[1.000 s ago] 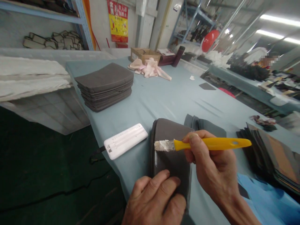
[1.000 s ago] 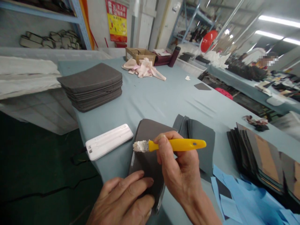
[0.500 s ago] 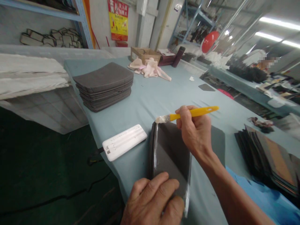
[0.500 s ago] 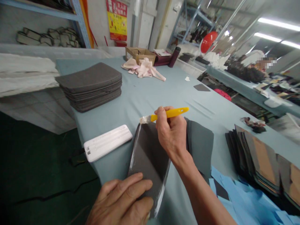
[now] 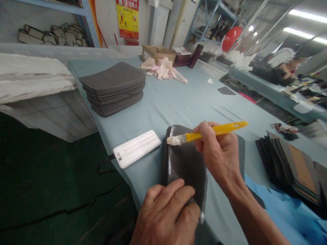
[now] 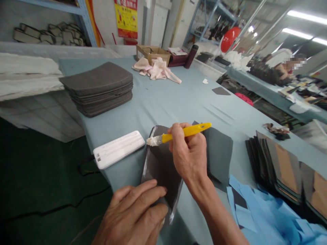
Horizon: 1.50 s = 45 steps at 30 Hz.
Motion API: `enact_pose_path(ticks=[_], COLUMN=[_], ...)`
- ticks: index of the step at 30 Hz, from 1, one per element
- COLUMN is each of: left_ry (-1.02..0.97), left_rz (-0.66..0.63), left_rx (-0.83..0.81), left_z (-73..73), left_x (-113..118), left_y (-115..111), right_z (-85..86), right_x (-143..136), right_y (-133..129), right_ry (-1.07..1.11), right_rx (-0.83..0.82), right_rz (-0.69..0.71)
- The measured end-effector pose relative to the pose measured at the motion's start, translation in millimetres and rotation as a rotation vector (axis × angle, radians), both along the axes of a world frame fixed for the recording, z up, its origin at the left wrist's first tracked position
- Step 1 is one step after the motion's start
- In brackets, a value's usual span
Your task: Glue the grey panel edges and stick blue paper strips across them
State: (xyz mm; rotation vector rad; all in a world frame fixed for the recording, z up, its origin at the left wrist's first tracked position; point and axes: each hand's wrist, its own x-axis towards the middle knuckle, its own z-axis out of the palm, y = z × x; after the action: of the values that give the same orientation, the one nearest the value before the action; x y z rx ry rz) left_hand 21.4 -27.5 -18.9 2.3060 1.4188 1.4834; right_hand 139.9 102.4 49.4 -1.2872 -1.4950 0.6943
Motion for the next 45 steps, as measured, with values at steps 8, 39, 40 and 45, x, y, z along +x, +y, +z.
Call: enact_pose_path(ticks=[8, 39, 40, 45], left_ry=[0.022, 0.253, 0.254, 0.243], left_rz=[-0.034, -0.460, -0.452, -0.422], left_rx=[-0.038, -0.472, -0.468, -0.452], left_z=[0.5, 61.9, 61.3, 58.4], left_x=[-1, -42, -42, -40], left_y=[-5, 129, 129, 127], right_z=[8.1, -10.4, -10.1, -2.8], right_x=[4, 9, 8, 9], right_y=[-43, -73, -73, -85], right_ry=[0.024, 0.152, 0.139, 0.062], right_rx=[-0.080, 0.061, 0.061, 0.006], right_rz=[0.030, -0.059, -0.062, -0.042])
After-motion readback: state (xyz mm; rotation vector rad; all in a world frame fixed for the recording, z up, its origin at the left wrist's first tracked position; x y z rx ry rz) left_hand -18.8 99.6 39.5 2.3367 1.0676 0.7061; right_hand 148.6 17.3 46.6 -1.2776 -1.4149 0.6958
